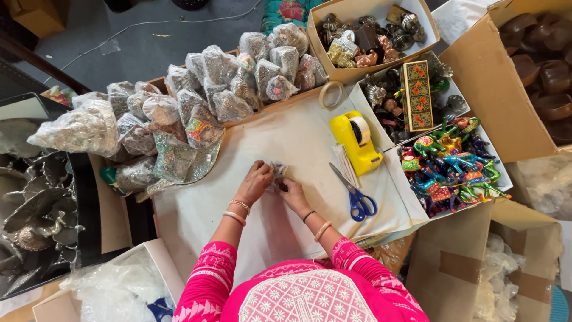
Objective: The person wraps small decorative figurines in bubble wrap and secures them with rubber bands. They use scissors to cut the bubble wrap and a tape dispenser is visible on the table. The wrapped items are placed into a box.
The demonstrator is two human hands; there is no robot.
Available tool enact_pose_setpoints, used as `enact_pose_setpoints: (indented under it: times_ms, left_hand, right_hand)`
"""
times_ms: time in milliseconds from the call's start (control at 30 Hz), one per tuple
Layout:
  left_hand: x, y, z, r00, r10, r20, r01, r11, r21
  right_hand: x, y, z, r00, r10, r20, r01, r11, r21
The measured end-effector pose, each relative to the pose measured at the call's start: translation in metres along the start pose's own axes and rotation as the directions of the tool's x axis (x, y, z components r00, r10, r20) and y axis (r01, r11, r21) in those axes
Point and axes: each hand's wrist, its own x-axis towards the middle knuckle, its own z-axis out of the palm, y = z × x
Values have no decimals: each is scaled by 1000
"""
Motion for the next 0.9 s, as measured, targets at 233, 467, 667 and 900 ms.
enact_pose_setpoints:
  times_ms: [233, 467, 667, 900]
  left_hand:
    - [-2, 11, 4, 974, -216, 66, 219, 974, -52]
    - [1, 17, 9, 930, -359, 72, 363, 930, -49]
    - [1, 14, 12, 905, -412, 101, 419, 907, -50]
    - [-2, 13, 19, 884, -465, 47, 468, 880, -80]
  right_hand:
    - [-1, -19, 2, 994, 75, -75, -75, 997, 8]
    - [2, -8, 10, 980, 133, -147, -144, 987, -67]
    - [-7, -32, 10, 964, 149, -222, -188, 968, -164]
    - [-9, -47, 3, 967, 100, -233, -179, 920, -348]
